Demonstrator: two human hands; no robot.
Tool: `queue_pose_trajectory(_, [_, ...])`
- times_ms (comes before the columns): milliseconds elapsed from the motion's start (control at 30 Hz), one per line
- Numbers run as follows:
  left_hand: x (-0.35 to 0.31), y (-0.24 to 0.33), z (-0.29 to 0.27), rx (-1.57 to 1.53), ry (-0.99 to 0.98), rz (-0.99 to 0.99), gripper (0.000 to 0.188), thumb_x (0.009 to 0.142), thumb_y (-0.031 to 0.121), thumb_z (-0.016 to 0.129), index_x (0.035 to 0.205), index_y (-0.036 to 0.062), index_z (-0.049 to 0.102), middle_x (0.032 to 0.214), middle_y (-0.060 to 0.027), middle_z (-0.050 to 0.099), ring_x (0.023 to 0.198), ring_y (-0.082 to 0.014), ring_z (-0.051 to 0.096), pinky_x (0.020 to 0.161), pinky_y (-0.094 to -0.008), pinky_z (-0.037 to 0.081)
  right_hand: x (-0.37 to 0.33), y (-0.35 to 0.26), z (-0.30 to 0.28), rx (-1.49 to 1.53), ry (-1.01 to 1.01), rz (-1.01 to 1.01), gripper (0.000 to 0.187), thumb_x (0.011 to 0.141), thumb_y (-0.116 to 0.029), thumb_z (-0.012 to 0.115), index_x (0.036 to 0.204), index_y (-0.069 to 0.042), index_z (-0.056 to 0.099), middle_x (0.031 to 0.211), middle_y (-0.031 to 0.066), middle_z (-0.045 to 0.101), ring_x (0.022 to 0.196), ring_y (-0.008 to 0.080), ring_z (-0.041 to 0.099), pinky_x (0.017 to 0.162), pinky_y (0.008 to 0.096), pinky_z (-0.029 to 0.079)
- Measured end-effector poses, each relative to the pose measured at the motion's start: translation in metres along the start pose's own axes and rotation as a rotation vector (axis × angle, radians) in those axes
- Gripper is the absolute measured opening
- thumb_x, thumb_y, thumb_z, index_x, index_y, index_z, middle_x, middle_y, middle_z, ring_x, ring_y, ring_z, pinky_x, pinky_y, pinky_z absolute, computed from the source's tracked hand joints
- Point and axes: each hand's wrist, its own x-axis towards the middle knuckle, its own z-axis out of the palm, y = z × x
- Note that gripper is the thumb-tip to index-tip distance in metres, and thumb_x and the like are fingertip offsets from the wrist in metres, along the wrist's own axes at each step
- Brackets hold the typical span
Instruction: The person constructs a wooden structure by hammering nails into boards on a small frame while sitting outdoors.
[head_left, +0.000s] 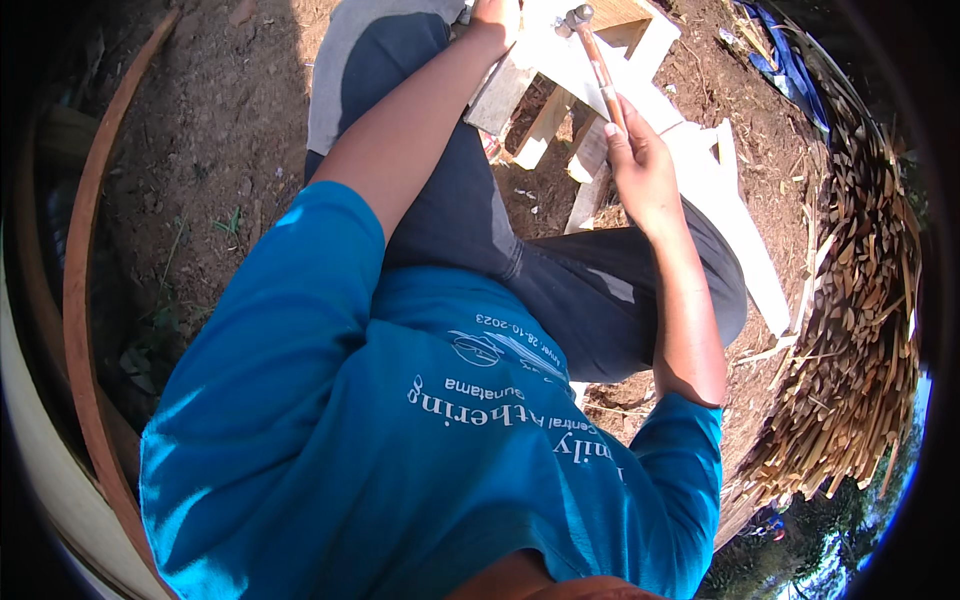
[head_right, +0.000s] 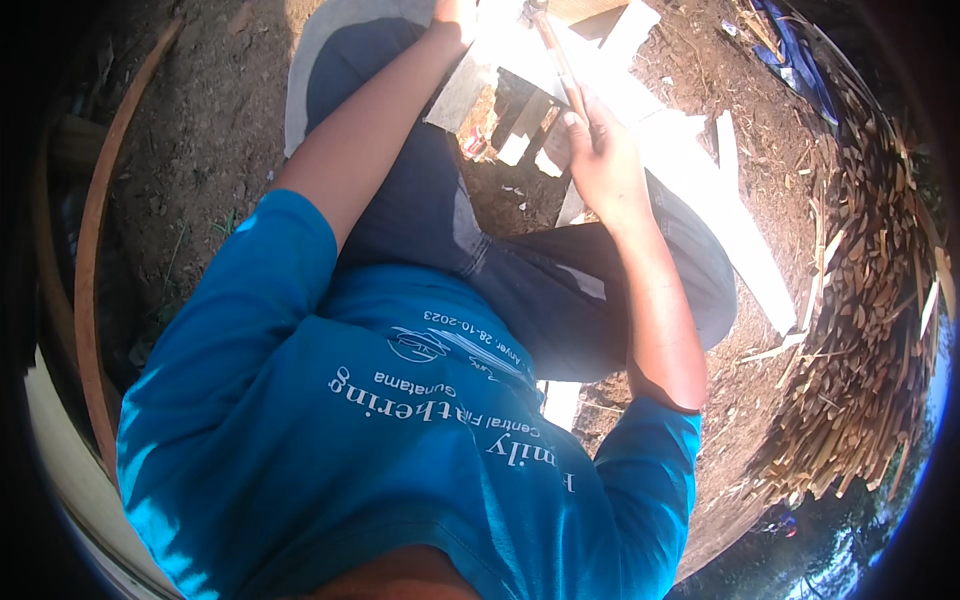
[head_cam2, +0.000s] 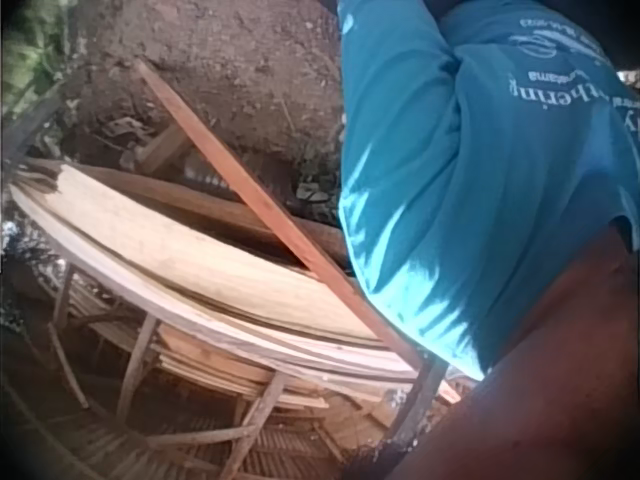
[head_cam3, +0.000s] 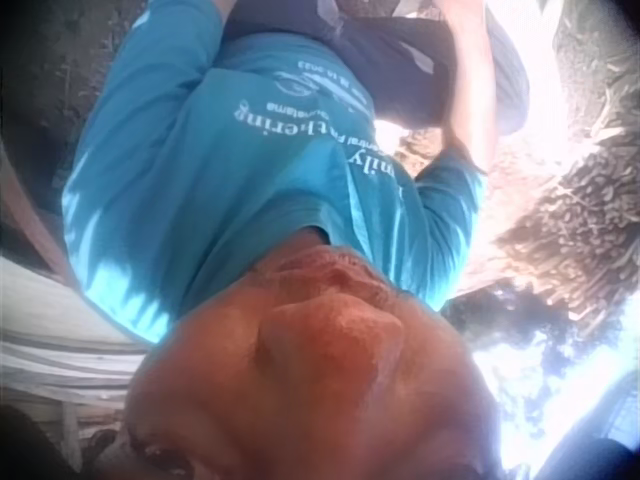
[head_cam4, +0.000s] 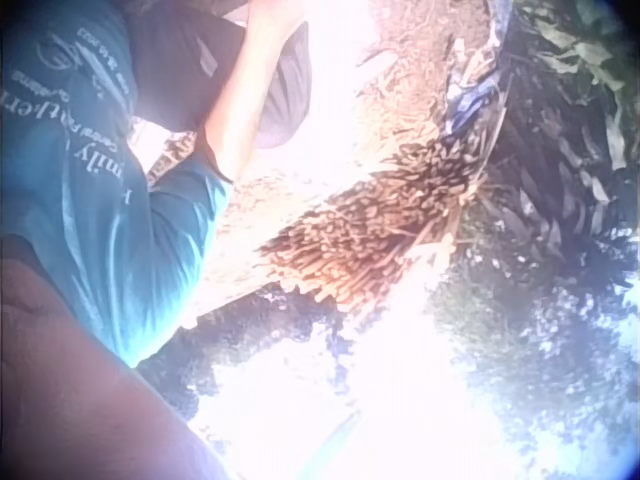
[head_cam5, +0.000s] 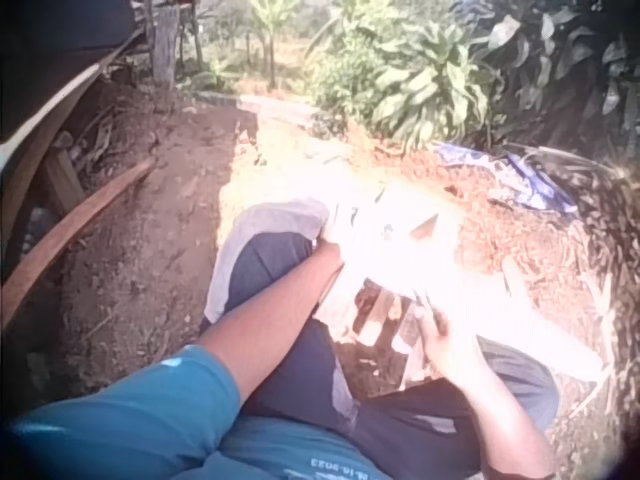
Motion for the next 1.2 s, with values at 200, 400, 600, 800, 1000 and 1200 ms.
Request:
queue_pose_trajectory(200, [0.007,-0.012,-0.004,-0.638,-0.08,-0.238,0.047,0.097,0.042,0.052,0.13,0.0087,0.059,0.126,-0.0181,0.06,0.114,-0.0343,0.055,0.094,-0.0498,0.045,0.003,-0.041,-0.021,0.489,0.418,-0.096,0.048,0.107,-0.017,0.051,0.153,-0.009,0.038,0.07,-0.0075,0.045,0.054,-0.0006,0.038,0.046,0.0169,0.031])
queue_pose_trajectory(400, [0.003,0.007,-0.017,-0.08,-0.062,0.06,0.046,0.097,0.044,0.053,0.125,0.0085,0.061,0.116,-0.0165,0.064,0.107,-0.0331,0.058,0.09,-0.0494,0.047,0.002,0.002,0.003,0.336,0.166,0.003,0.046,0.104,-0.014,0.055,0.147,-0.001,0.047,0.117,0.0098,0.058,0.11,0.0177,0.048,0.094,0.0307,0.034])
queue_pose_trajectory(600, [0.004,0.011,-0.036,-0.251,-0.111,0.02,0.046,0.097,0.045,0.053,0.124,0.0076,0.062,0.111,-0.0153,0.066,0.102,-0.0309,0.06,0.088,-0.0473,0.048,-0.008,-0.075,-0.047,0.645,0.606,-0.304,0.045,0.107,-0.022,0.05,0.147,-0.007,0.036,0.067,-0.0044,0.044,0.05,0.001,0.033,0.041,0.0179,0.025])
queue_pose_trajectory(800, [0.006,0.011,-0.034,-0.387,-0.021,0.023,0.046,0.098,0.044,0.054,0.122,0.0056,0.061,0.108,-0.0138,0.067,0.099,-0.0278,0.061,0.085,-0.0441,0.049,-0.004,-0.007,0.008,0.223,0.108,-0.022,0.041,0.104,-0.014,0.053,0.143,0.0,0.052,0.137,0.0223,0.061,0.137,0.0289,0.049,0.115,0.0389,0.034])
queue_pose_trajectory(1000, [0.003,0.008,-0.026,-0.371,-0.08,-0.043,0.045,0.098,0.041,0.056,0.124,0.0043,0.06,0.112,-0.0139,0.065,0.101,-0.0268,0.059,0.089,-0.0427,0.048,-0.003,-0.005,0.003,0.338,0.293,-0.114,0.046,0.105,-0.012,0.051,0.149,-0.002,0.046,0.135,0.019,0.063,0.132,0.0253,0.055,0.112,0.0365,0.039])
queue_pose_trajectory(1200, [0.0,0.008,-0.035,-0.323,-0.078,-0.042,0.044,0.098,0.038,0.056,0.127,0.0047,0.059,0.117,-0.0148,0.063,0.106,-0.0279,0.057,0.093,-0.0436,0.046,-0.003,-0.024,-0.013,0.478,0.305,-0.11,0.045,0.105,-0.016,0.054,0.148,-0.003,0.047,0.112,0.0093,0.059,0.099,0.0141,0.049,0.084,0.0279,0.037])
